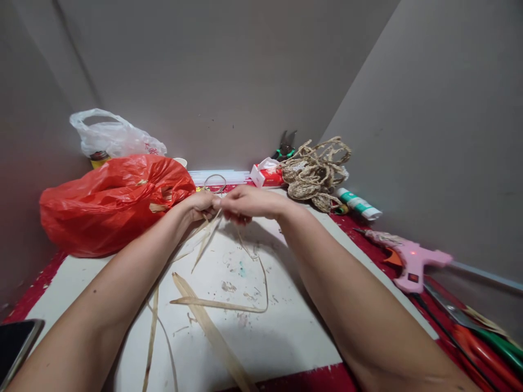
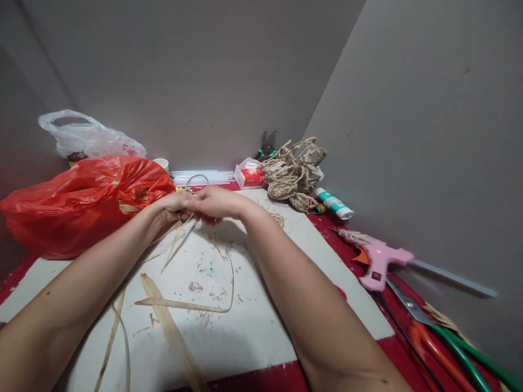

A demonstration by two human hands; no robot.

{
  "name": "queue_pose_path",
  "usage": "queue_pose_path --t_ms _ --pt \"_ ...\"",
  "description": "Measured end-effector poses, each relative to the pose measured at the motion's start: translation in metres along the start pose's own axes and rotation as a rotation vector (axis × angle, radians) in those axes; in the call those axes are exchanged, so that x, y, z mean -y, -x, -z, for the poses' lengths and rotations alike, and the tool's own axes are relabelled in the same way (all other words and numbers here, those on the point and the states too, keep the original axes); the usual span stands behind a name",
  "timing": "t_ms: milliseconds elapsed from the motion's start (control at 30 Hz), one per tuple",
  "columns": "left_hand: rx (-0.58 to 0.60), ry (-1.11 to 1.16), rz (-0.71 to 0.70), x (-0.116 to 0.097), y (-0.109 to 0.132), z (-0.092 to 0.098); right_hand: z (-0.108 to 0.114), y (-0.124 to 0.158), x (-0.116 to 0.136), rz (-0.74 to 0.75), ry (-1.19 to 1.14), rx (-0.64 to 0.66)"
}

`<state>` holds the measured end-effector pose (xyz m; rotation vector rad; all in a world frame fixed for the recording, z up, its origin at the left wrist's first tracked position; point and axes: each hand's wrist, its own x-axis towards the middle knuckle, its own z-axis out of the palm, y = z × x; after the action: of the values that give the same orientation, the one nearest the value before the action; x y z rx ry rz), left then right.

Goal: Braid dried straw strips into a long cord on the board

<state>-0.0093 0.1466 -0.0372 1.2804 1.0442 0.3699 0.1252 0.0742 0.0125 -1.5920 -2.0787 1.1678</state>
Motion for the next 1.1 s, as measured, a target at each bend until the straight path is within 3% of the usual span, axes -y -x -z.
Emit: queue_pose_path --t_ms 67,133,300,533,700,867,1100 --pt "0.079 0.042 0.001 0.000 0.000 0.001 0.006 -0.008 -0.011 -0.135 -0.025 -0.253" --pt "0.139 0.087 -0.004 0.000 -0.001 0.001 0.004 -0.018 -0.021 -0.229 -0.084 -0.340" --pt "0.125 0.080 -0.045 0.003 -0.004 0.000 -0.017 -0.038 -0.032 -0.225 -0.419 -0.223" --pt "0.082 0.005 -0.067 0.001 0.001 -0.002 -0.013 -0.038 -0.038 -0.243 -0.412 -0.178" --pt "0.087 -0.186 -0.107 0.000 0.003 0.001 -0.007 -0.038 -0.046 -0.275 -0.361 -0.082" --pt "-0.030 -0.432 -0.171 0.001 0.002 0.004 -0.010 -0.040 -0.047 -0.268 -0.446 -0.109" --pt "-0.079 -0.872 -0.177 -0.024 0.025 0.004 -0.017 -0.046 -0.046 -0.258 -0.543 -0.146"
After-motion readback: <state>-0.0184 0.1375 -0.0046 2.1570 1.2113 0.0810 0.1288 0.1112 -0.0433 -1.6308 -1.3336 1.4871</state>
